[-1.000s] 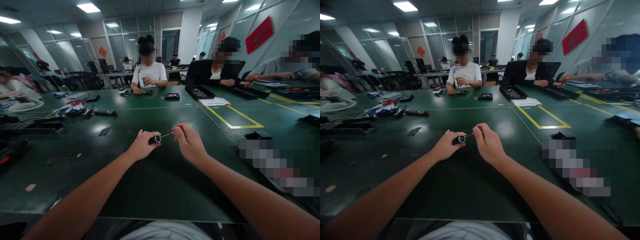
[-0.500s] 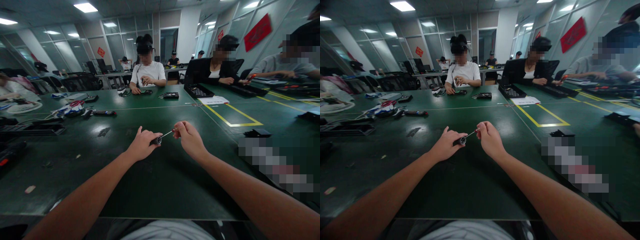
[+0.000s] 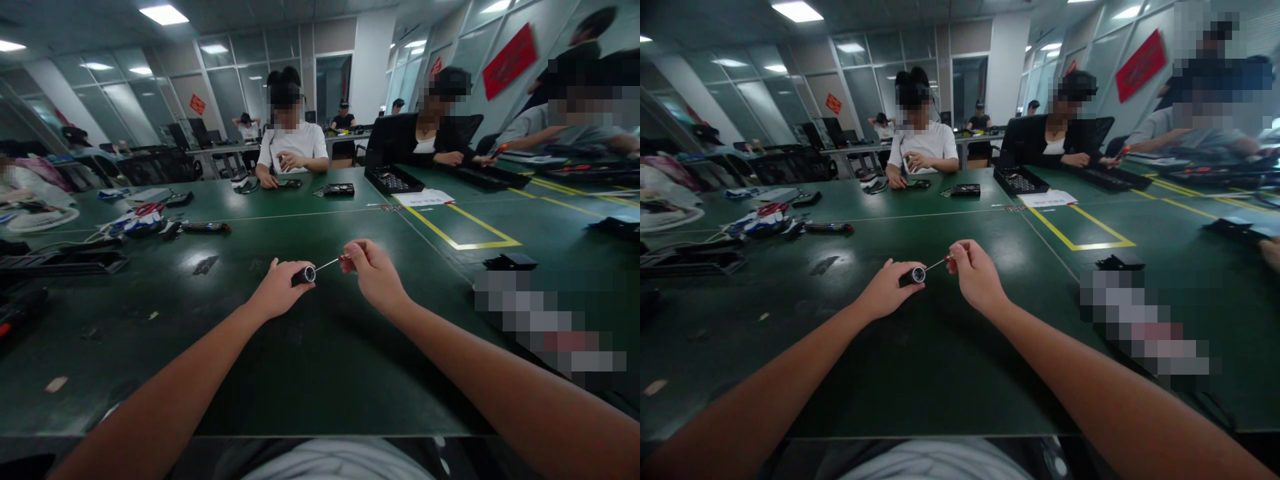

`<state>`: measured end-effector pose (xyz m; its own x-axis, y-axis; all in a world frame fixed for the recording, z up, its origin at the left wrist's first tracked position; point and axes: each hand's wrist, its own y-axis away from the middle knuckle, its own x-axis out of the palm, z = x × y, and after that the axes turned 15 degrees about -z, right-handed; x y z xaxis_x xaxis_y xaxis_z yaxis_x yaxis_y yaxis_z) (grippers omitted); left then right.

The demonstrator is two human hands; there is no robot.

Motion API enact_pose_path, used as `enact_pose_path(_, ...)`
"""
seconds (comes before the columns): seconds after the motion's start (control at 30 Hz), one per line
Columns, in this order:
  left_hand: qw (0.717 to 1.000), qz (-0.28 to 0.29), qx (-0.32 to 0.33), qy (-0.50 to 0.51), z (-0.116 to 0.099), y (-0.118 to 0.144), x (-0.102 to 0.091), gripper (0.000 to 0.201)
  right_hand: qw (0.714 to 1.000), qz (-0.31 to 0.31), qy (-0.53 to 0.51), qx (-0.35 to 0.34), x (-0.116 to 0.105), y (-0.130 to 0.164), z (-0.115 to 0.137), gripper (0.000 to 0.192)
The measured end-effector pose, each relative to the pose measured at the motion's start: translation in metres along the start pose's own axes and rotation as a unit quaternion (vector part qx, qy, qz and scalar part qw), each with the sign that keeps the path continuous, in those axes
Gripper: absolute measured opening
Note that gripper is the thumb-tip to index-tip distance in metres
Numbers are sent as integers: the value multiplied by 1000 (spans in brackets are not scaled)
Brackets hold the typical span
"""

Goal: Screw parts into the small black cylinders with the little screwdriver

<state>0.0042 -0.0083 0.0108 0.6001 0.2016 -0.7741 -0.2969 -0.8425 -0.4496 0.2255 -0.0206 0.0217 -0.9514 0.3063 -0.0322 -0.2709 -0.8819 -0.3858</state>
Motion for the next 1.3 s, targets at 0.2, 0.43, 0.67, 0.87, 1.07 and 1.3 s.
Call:
enact_pose_path(0.2, 999, -10, -23, 28, -3, 1, 0, 28, 998, 21, 29, -43, 0, 6, 8, 25)
enact_pose_path(0.43, 999, -20, -29, 35, -5, 1, 1, 24, 996, 22, 60, -70, -2, 9, 11, 24)
enact_pose_path(0.67, 999, -23, -29, 30, -9, 2, 1, 23, 984, 33, 118, -129, -4, 20, 19, 37)
enact_pose_path(0.87, 999, -18, -33, 27, -8, 2, 1, 30, 967, 27, 157, -201, -3, 24, 25, 21)
enact_pose_path(1.07, 999, -16, -24, 21, -6, 3, 3, 31, 954, 64, 187, -225, -5, 24, 30, 23)
enact_pose_path(1.3, 999, -21, -30, 20, -4, 3, 3, 34, 955, 56, 181, -230, -4, 25, 30, 18)
